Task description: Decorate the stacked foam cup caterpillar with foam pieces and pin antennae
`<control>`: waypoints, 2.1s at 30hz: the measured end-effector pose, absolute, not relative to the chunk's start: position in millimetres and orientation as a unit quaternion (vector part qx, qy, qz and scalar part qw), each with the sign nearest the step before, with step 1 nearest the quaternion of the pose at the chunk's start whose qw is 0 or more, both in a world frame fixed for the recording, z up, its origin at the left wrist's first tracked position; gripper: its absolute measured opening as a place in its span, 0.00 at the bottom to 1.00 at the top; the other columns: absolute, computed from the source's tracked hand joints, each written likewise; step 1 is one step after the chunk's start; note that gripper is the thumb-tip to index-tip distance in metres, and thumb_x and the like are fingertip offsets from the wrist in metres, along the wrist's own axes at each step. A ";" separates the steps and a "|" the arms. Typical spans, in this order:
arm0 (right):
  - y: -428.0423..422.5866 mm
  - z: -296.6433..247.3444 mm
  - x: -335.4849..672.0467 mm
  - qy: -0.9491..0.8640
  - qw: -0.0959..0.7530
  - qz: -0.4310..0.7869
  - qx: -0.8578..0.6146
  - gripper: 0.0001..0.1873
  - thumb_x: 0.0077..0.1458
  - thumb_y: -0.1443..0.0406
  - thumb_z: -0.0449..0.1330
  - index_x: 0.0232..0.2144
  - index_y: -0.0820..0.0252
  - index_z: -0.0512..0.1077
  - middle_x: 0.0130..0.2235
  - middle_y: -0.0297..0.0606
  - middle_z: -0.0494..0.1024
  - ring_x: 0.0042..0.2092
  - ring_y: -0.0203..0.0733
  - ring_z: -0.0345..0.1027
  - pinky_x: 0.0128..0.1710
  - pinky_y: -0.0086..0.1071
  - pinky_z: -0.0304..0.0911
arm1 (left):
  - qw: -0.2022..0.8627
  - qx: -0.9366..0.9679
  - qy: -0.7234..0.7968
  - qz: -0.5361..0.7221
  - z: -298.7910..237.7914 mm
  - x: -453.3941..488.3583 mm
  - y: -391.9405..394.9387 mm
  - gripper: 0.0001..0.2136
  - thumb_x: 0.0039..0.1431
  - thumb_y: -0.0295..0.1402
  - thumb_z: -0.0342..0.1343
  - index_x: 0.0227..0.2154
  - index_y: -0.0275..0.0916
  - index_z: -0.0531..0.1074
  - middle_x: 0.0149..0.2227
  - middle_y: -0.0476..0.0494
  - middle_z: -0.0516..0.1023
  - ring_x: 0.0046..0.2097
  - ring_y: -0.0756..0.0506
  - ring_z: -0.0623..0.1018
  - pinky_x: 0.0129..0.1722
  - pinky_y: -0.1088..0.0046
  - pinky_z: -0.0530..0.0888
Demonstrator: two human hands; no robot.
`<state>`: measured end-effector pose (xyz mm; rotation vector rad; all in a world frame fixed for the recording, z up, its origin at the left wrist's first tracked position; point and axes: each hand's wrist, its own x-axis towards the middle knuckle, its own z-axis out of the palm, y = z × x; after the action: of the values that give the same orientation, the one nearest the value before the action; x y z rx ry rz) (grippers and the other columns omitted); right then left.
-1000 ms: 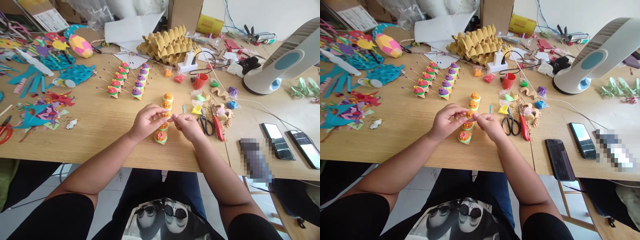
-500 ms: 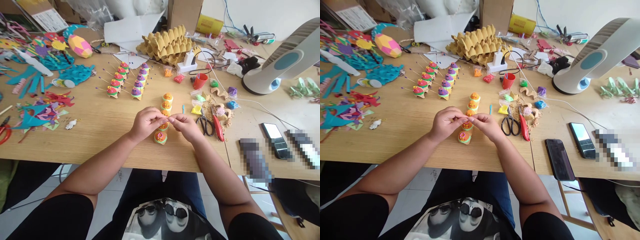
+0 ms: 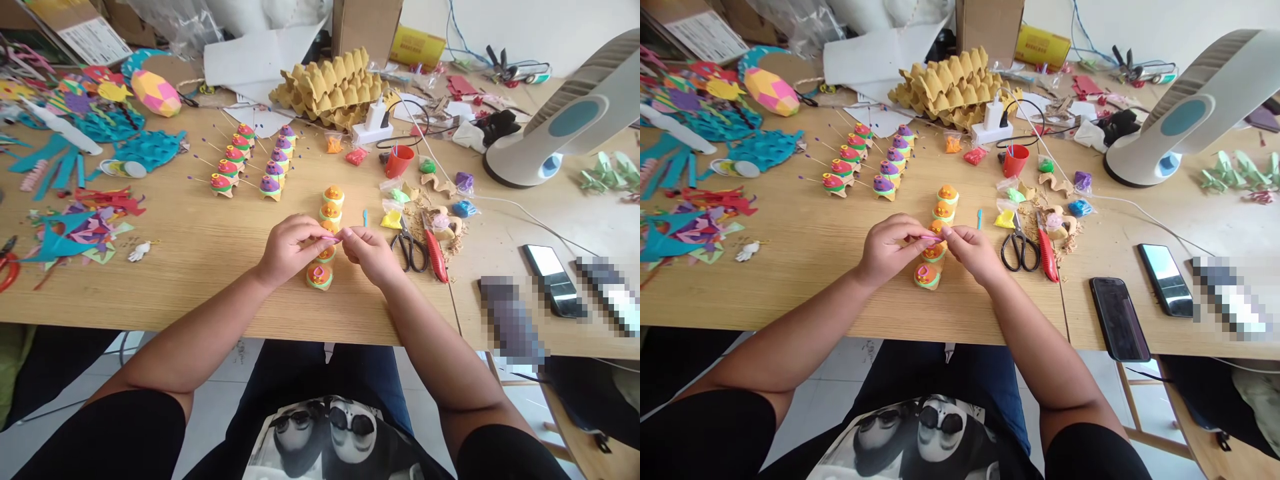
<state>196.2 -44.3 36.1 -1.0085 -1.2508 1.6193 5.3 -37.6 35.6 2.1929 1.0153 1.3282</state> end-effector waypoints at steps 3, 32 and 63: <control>-44.2 35.1 196.6 -0.490 0.413 0.669 -0.376 0.24 0.48 0.45 0.68 0.31 0.60 0.73 0.21 0.24 0.58 0.23 0.28 0.42 0.22 0.29 0.37 | 0.187 0.777 0.354 0.487 36.7 5.1 -37.1 0.06 0.59 0.38 0.63 0.33 0.42 0.80 0.31 0.45 0.79 0.33 0.49 0.76 0.33 0.72 0.73; -34.7 29.5 201.0 -0.445 0.502 0.607 -0.426 0.22 0.49 0.47 0.67 0.29 0.58 0.70 0.22 0.24 0.56 0.23 0.29 0.46 0.23 0.27 0.43 | 0.319 0.694 0.440 0.472 21.7 0.6 -24.9 0.20 0.69 0.46 0.48 0.53 0.39 0.72 0.44 0.39 0.80 0.44 0.46 0.79 0.38 0.73 0.75; -35.9 34.8 207.6 -0.471 0.447 0.634 -0.420 0.20 0.46 0.50 0.70 0.31 0.55 0.70 0.32 0.31 0.70 0.34 0.35 0.61 0.40 0.32 0.64 | 0.477 0.627 0.496 0.366 35.5 5.8 -40.3 0.25 0.67 0.54 0.45 0.50 0.40 0.75 0.47 0.40 0.80 0.49 0.42 0.78 0.34 0.74 0.76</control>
<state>207.6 -35.9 34.8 -1.0395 -1.1673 1.5700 5.8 -40.3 35.5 1.5307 1.2103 0.8937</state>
